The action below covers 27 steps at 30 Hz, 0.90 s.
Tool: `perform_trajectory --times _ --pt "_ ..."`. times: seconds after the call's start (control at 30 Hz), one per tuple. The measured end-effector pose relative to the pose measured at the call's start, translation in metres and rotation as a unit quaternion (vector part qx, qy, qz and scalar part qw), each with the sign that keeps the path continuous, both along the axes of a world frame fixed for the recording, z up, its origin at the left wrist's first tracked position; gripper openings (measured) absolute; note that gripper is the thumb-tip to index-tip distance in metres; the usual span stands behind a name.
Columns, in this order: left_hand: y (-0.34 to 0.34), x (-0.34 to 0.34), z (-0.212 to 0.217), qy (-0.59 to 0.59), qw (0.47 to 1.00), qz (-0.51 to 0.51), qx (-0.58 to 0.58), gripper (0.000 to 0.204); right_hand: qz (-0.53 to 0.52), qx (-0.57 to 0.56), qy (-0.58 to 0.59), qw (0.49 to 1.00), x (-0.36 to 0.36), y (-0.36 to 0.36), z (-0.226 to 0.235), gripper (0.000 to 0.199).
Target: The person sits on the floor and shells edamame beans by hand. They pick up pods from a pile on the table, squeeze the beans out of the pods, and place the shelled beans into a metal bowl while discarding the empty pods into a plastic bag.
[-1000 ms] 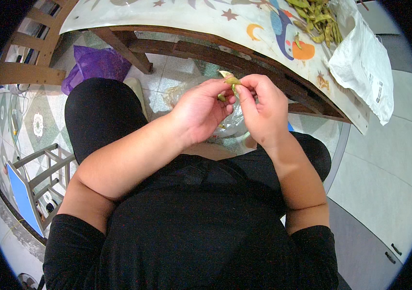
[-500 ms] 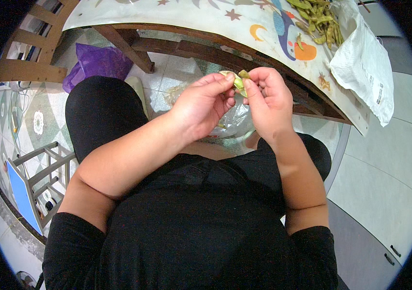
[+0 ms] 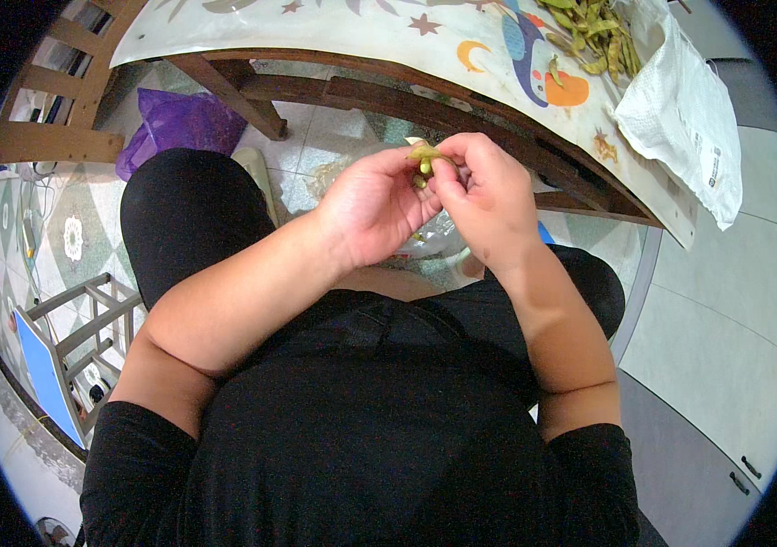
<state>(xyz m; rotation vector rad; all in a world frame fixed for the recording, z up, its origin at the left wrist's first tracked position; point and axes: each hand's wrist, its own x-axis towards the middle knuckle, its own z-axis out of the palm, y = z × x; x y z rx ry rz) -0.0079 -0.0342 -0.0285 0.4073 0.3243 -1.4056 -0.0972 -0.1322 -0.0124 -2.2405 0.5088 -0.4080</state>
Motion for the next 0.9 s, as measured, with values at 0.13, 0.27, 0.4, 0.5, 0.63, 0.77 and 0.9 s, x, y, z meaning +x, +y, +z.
perform_trajectory --times 0.13,0.27,0.4,0.5,0.63,0.77,0.9 --pt "-0.001 0.002 -0.011 -0.103 0.995 0.002 0.010 0.013 -0.076 0.163 -0.001 0.984 0.003 0.002 0.000 0.014" --pt "0.001 0.005 -0.009 -0.130 0.992 -0.003 -0.005 0.014 -0.114 0.382 -0.087 0.913 0.007 -0.002 0.008 0.010" --pt "0.002 -0.002 0.001 -0.218 0.975 -0.017 0.029 0.011 -0.115 0.455 -0.049 0.882 0.002 -0.007 0.004 0.017" --pt "0.003 0.000 -0.004 -0.229 0.973 0.018 0.019 0.014 -0.119 0.499 -0.079 0.855 0.004 -0.002 0.009 0.015" --pt "0.003 0.004 0.000 -0.211 0.976 0.059 0.019 0.009 -0.088 0.470 0.004 0.878 0.005 0.002 0.016 0.015" --pt "0.005 0.005 -0.002 -0.165 0.984 0.007 -0.063 0.008 -0.020 0.471 0.047 0.881 0.001 0.001 0.018 0.018" --pt "0.004 0.004 -0.005 -0.108 0.992 -0.009 -0.068 0.009 0.008 0.446 0.019 0.895 -0.002 -0.002 0.015 0.020"
